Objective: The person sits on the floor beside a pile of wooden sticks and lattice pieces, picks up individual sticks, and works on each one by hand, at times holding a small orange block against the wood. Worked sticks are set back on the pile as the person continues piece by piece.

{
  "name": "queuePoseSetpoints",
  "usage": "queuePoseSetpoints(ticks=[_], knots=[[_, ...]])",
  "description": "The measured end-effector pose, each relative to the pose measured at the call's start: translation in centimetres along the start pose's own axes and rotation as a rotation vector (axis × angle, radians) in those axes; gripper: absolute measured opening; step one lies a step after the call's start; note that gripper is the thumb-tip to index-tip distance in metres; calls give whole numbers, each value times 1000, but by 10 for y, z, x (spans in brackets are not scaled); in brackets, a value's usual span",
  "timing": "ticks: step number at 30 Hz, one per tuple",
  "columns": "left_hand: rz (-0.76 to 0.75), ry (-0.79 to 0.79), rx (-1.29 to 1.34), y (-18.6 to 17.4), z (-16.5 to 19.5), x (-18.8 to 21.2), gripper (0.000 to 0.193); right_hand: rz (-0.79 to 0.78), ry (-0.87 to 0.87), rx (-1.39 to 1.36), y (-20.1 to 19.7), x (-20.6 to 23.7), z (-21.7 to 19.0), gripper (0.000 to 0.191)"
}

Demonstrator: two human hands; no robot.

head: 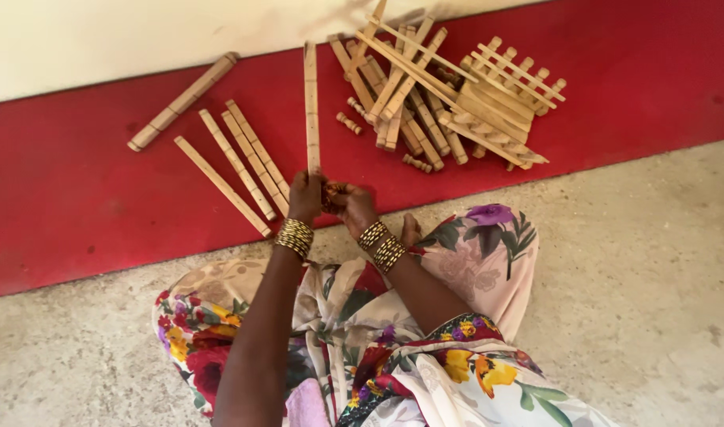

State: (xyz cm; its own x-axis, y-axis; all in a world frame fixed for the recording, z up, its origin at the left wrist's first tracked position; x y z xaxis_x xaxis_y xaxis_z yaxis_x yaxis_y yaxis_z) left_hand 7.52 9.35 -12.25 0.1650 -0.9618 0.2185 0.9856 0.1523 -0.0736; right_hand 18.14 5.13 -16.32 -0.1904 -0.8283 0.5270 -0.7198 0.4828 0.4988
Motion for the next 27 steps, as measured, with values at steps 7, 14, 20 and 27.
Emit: queuePoseSetpoints(ticks=[7,14,20,27], knots=[[-143,-492,553,6,-2,10,43,-50,-444,266,0,16,-23,24],[-204,-609,739,12,-27,24,41,-164,-1159,670,24,59,-41,21],[-314,-541,558,-10,-29,42,33,-3,-1109,788,24,49,-51,7],[-403,-574,454,-40,-29,59,35,21,-1173,695,26,43,-56,7]])
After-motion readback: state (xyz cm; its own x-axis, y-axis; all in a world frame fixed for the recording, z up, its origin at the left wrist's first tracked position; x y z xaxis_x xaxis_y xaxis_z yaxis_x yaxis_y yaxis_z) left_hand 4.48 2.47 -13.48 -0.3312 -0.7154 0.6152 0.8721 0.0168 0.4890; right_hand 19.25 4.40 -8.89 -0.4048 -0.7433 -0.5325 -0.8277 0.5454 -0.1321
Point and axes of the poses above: each hand's wrist, its own x-axis away from the middle knuckle, its own y-axis out of the palm, z = x × y, the point moved 7 cm from there along -x, towards the middle knuckle, and after that the axes turned 14 degrees about z, right-handed, at the moved point
